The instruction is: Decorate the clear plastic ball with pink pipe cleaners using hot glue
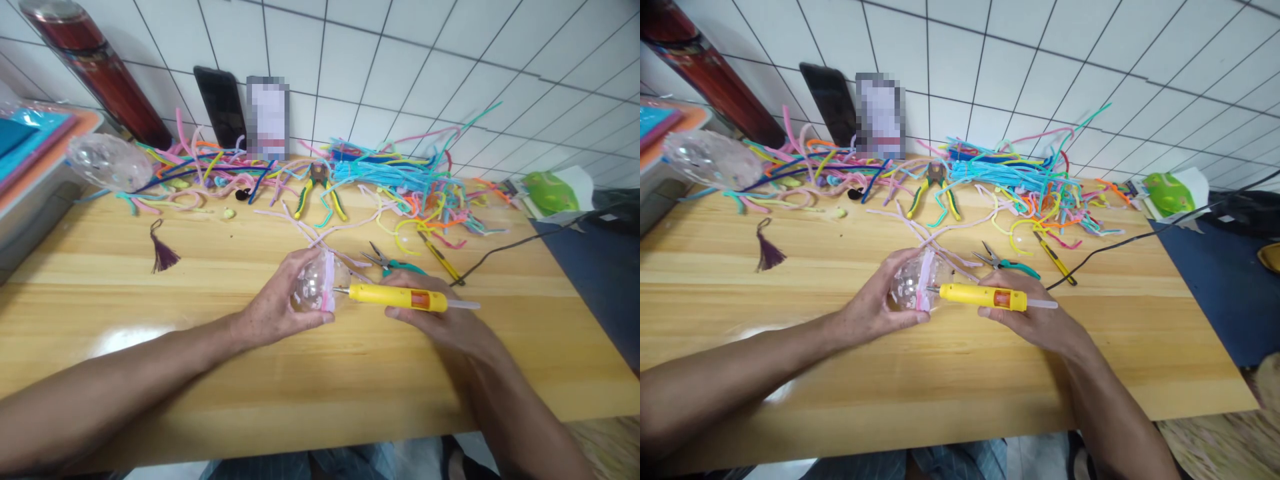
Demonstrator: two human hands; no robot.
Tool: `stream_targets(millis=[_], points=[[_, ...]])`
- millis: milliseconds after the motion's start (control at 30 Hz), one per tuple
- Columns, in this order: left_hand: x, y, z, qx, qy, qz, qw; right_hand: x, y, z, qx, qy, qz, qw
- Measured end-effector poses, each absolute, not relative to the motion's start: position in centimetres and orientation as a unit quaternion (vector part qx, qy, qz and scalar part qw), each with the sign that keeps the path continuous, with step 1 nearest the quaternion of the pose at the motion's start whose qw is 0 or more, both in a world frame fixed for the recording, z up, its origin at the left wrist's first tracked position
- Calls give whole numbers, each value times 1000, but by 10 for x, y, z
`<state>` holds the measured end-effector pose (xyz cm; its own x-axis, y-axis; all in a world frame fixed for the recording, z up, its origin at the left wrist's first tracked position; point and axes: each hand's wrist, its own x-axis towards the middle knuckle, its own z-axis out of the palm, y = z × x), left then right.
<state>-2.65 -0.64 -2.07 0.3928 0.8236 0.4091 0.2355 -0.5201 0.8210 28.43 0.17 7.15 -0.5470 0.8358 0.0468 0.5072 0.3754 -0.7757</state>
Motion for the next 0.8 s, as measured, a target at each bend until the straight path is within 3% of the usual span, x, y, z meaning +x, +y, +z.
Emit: stream_targets(millis=[800], points=[[-26, -6, -20, 758, 345, 431, 349, 282, 1, 72, -425, -803, 351, 228]])
